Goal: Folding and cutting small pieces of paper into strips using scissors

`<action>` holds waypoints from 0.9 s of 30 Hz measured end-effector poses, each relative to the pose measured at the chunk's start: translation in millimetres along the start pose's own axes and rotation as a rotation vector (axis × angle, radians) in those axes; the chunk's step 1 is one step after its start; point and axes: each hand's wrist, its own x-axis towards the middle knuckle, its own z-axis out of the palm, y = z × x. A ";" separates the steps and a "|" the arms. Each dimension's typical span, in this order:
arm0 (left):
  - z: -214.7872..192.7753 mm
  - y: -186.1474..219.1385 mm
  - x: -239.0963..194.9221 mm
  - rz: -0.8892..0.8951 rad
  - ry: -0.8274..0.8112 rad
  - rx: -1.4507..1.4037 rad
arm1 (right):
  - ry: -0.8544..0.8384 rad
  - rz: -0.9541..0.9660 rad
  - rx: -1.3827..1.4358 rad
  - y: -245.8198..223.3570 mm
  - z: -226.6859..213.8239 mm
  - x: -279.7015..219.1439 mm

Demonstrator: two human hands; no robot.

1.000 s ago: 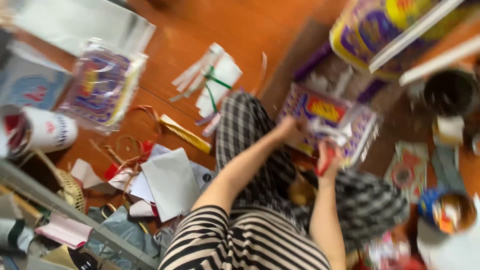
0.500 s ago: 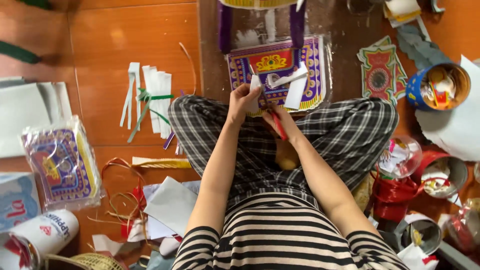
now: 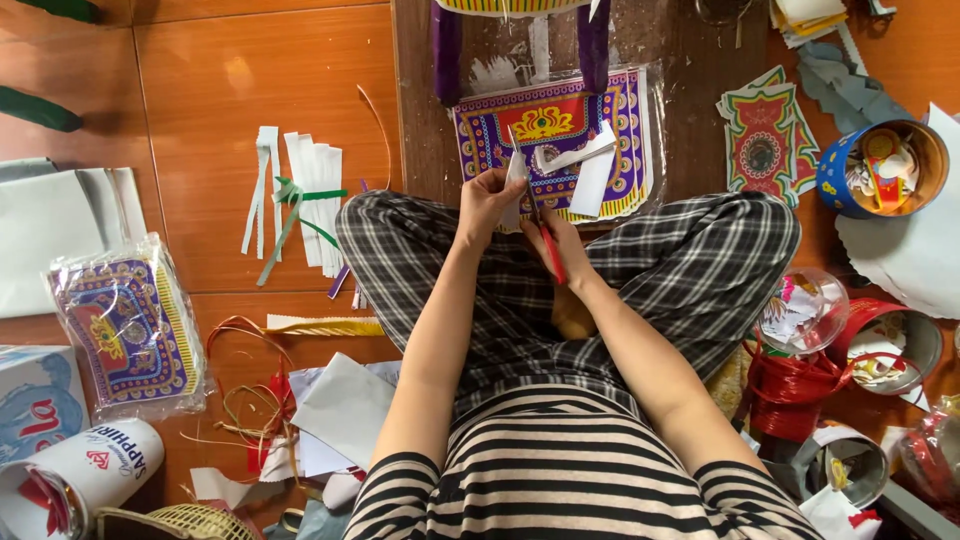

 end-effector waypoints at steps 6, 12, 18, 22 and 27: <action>-0.4 7.5 -2.2 -0.016 -0.028 -0.012 | -0.003 -0.008 0.004 4.7 -0.3 2.1; -7.2 -4.1 9.2 -0.026 0.005 -0.086 | -0.146 -0.040 0.112 -17.7 -18.8 -12.6; -3.5 5.0 5.7 -0.022 -0.028 0.009 | -0.145 -0.085 0.035 -6.7 -20.4 8.9; -3.5 7.4 2.4 -0.016 -0.029 0.027 | -0.147 -0.081 0.020 5.9 -18.7 7.4; -1.6 15.4 -1.0 -0.026 -0.054 0.054 | -0.128 -0.085 0.073 10.5 -15.2 6.5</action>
